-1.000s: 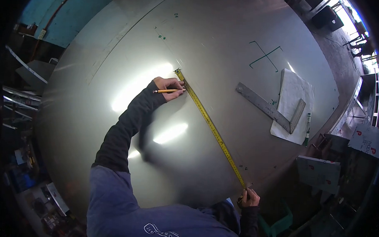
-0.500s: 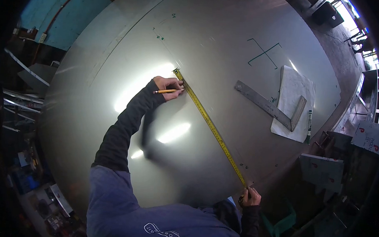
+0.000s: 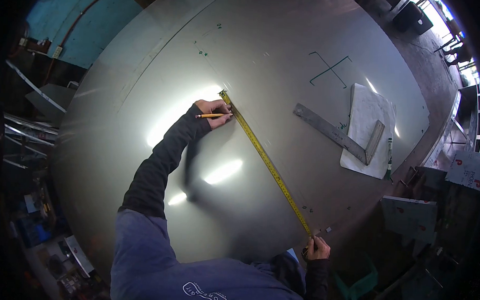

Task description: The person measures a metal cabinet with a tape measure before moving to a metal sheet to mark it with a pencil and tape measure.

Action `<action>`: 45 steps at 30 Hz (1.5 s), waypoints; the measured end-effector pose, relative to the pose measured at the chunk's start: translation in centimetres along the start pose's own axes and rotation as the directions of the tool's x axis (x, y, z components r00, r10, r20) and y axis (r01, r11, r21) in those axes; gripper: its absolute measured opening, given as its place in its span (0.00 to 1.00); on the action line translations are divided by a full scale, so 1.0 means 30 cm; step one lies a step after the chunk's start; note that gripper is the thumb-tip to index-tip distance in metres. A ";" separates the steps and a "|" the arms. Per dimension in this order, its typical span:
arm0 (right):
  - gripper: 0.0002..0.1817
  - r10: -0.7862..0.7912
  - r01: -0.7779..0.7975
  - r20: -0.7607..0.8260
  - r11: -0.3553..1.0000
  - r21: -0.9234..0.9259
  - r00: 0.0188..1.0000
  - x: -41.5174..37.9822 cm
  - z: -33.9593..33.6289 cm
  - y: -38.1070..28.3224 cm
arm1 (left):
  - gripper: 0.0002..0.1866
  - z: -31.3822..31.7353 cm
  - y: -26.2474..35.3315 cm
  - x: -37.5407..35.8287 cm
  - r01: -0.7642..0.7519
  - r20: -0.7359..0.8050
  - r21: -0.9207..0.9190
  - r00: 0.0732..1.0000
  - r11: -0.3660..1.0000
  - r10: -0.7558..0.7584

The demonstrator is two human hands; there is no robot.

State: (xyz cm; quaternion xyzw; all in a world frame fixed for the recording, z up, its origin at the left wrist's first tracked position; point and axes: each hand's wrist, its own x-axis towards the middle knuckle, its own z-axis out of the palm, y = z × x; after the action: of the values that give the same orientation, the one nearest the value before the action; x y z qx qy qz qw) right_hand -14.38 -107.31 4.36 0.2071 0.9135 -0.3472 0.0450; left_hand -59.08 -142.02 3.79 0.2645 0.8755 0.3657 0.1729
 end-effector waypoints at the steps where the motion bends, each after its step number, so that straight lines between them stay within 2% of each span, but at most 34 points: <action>1: 0.05 -0.001 0.001 -0.002 1.000 0.001 1.000 -0.005 0.008 0.020 | 0.06 0.001 0.000 0.001 0.000 0.002 0.002 1.000 1.000 0.000; 3: 0.06 -0.065 0.063 -0.052 0.997 -0.053 0.996 -0.010 0.022 0.047 | 0.07 -0.019 0.037 0.005 0.000 0.003 0.004 1.000 1.000 0.000; 5: 0.06 -0.024 0.023 -0.022 1.000 -0.016 0.999 -0.004 0.008 0.020 | 0.09 -0.046 0.100 0.019 -0.033 0.171 0.356 0.985 0.934 -0.031; 6: 0.07 0.011 -0.011 0.008 1.000 0.018 1.000 0.005 -0.002 -0.007 | 0.11 -0.057 0.145 0.020 -0.058 0.206 0.438 0.978 0.897 -0.037; 7: 0.07 -0.002 0.002 0.004 1.000 0.012 1.000 0.006 -0.002 -0.010 | 0.11 -0.064 0.143 0.016 -0.055 0.192 0.437 0.981 0.898 -0.034; 9: 0.07 -0.029 0.028 -0.039 0.999 -0.027 0.999 -0.002 0.003 0.005 | 0.11 -0.052 0.102 0.015 -0.007 0.088 0.087 0.996 0.996 -0.001; 10: 0.08 -0.032 0.032 -0.027 0.999 -0.008 0.999 0.000 -0.002 -0.002 | 0.10 -0.031 0.060 -0.013 0.001 -0.075 -0.094 0.997 0.996 -0.008; 11: 0.08 -0.039 0.039 -0.037 0.999 -0.013 0.999 -0.003 -0.005 -0.003 | 0.10 -0.018 0.045 -0.061 -0.010 -0.084 -0.095 0.996 0.995 0.002; 12: 0.08 -0.033 0.033 -0.038 0.999 -0.002 0.999 -0.008 -0.002 0.001 | 0.10 -0.005 0.045 -0.127 0.033 -0.265 -0.156 0.962 0.987 -0.074; 13: 0.08 -0.028 0.029 -0.042 1.000 0.012 0.999 -0.007 0.008 0.014 | 0.09 0.011 0.048 -0.190 0.060 -0.431 -0.221 0.889 0.973 -0.152; 15: 0.09 -0.087 0.087 -0.076 0.996 -0.010 0.993 -0.023 0.037 0.076 | 0.07 0.087 0.066 -0.358 0.075 -0.669 -0.270 0.703 0.960 -0.243; 17: 0.10 0.057 -0.051 -0.048 0.991 0.125 0.997 -0.033 0.051 0.101 | 0.06 0.208 -0.018 -0.554 -0.003 -0.774 -0.316 0.579 0.949 -0.256; 19: 0.11 0.071 -0.059 -0.055 0.979 0.195 0.996 -0.051 0.050 0.093 | 0.08 0.274 0.017 -0.777 0.097 -0.854 0.106 0.518 0.990 0.041; 21: 0.12 0.103 -0.087 -0.033 0.945 0.315 0.994 -0.070 0.042 0.105 | 0.10 0.370 0.080 -1.010 0.215 -0.837 0.048 0.542 0.975 -0.078; 24: 0.13 0.054 -0.051 0.005 0.906 0.420 0.999 -0.076 0.027 0.146 | 0.13 0.524 0.174 -1.253 0.285 -0.843 0.064 0.528 0.956 -0.101; 25: 0.13 0.044 -0.055 0.035 0.886 0.459 0.998 -0.067 0.016 0.143 | 0.14 0.556 0.194 -1.306 0.294 -0.802 0.148 0.594 0.944 -0.059; 26: 0.13 -0.001 -0.002 0.008 0.888 0.460 1.000 -0.057 0.014 0.151 | 0.14 0.577 0.206 -1.345 0.294 -0.750 0.231 0.661 0.928 -0.022; 28: 0.13 -0.025 0.013 0.017 0.870 0.493 1.000 -0.048 -0.035 0.109 | 0.14 0.588 0.178 -1.345 0.300 -0.760 0.239 0.649 0.923 -0.015; 30: 0.14 0.019 -0.049 0.061 0.845 0.532 0.998 -0.045 -0.060 0.123 | 0.13 0.607 0.194 -1.354 0.334 -0.764 0.255 0.645 0.907 -0.023; 31: 0.14 0.004 -0.023 0.042 0.886 0.463 0.999 -0.053 -0.103 0.080 | 0.12 0.592 0.216 -1.339 0.345 -0.766 0.265 0.643 0.901 -0.021; 33: 0.13 0.060 -0.079 0.055 0.886 0.457 0.997 -0.077 -0.154 0.073 | 0.12 0.569 0.269 -1.331 0.331 -0.762 0.192 0.643 0.924 -0.072; 35: 0.11 -0.081 0.079 -0.008 0.940 0.332 0.997 -0.071 -0.176 0.116 | 0.11 0.569 0.260 -1.332 0.334 -0.756 0.238 0.653 0.912 -0.042; 36: 0.11 -0.077 0.079 -0.016 0.944 0.321 0.997 -0.083 -0.206 0.123 | 0.11 0.577 0.250 -1.336 0.335 -0.756 0.260 0.654 0.906 -0.024; 38: 0.10 -0.153 0.120 0.100 0.952 0.281 0.983 -0.097 -0.262 0.105 | 0.11 0.577 0.253 -1.334 0.336 -0.765 0.285 0.644 0.898 0.003; 39: 0.10 -0.161 0.129 0.094 0.951 0.280 0.983 -0.100 -0.284 0.095 | 0.11 0.572 0.258 -1.336 0.337 -0.761 0.291 0.649 0.895 0.003; 41: 0.10 -0.181 0.149 0.215 0.976 0.158 0.960 -0.111 -0.331 0.078 | 0.12 0.573 0.251 -1.338 0.336 -0.759 0.296 0.651 0.894 0.006; 42: 0.10 -0.183 0.152 0.210 0.976 0.154 0.960 -0.118 -0.350 0.061 | 0.12 0.581 0.226 -1.338 0.315 -0.768 0.315 0.639 0.895 0.045; 44: 0.11 -0.320 0.297 0.300 0.947 0.120 0.899 -0.125 -0.382 0.037 | 0.13 0.586 0.191 -1.338 0.287 -0.779 0.328 0.621 0.900 0.086; 45: 0.11 -0.322 0.303 0.300 0.947 0.110 0.898 -0.119 -0.390 0.036 | 0.13 0.585 0.189 -1.339 0.300 -0.826 0.291 0.558 0.908 0.081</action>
State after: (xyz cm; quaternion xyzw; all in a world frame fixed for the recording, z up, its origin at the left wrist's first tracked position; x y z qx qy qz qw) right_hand -9.97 -100.20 13.34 0.0012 0.9051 -0.4059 0.1269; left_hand -16.32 -152.69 0.52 0.0363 0.9238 0.2474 -0.2900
